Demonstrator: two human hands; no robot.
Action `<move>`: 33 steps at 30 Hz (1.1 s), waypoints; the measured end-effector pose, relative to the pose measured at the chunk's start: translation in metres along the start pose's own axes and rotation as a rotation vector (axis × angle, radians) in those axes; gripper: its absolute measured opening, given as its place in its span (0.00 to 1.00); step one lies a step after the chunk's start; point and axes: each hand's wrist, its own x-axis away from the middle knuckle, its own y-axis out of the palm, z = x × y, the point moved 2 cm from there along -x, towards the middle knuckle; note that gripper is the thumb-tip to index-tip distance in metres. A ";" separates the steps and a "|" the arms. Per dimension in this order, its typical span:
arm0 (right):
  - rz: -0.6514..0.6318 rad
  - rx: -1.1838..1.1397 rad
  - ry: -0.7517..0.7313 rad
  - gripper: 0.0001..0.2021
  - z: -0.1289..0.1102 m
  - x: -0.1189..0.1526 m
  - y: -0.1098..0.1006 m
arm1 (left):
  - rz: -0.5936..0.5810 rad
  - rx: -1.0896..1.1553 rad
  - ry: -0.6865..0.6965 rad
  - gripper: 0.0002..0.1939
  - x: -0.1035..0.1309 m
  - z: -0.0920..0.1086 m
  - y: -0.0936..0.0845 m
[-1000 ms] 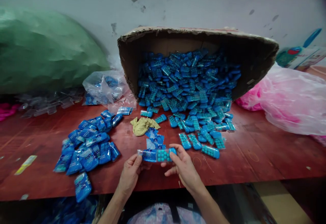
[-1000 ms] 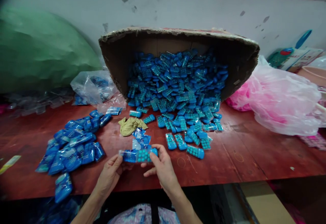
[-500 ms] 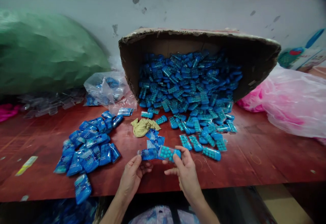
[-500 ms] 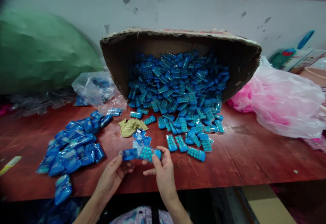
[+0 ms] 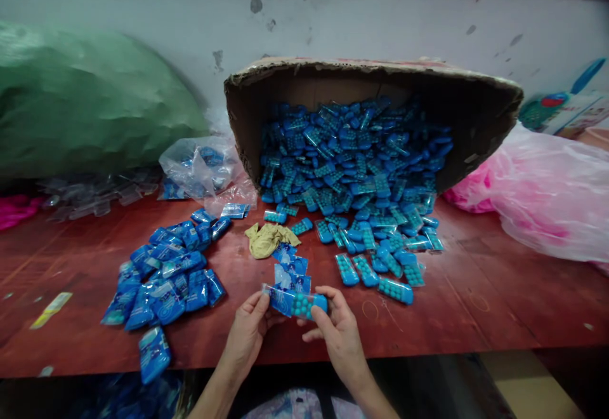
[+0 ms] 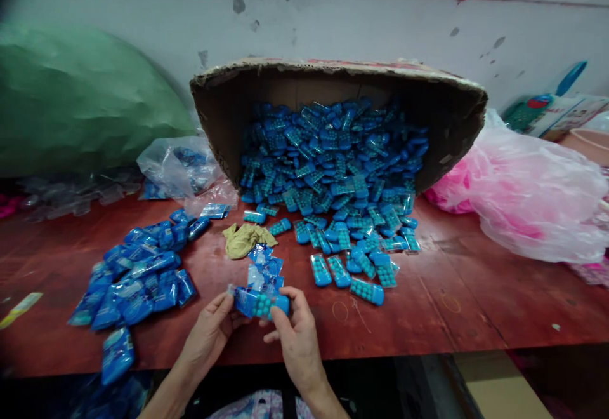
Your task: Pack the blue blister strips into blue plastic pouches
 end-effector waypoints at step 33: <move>-0.210 0.490 -0.284 0.21 -0.013 0.002 -0.002 | -0.238 0.078 -0.266 0.12 0.004 0.005 0.021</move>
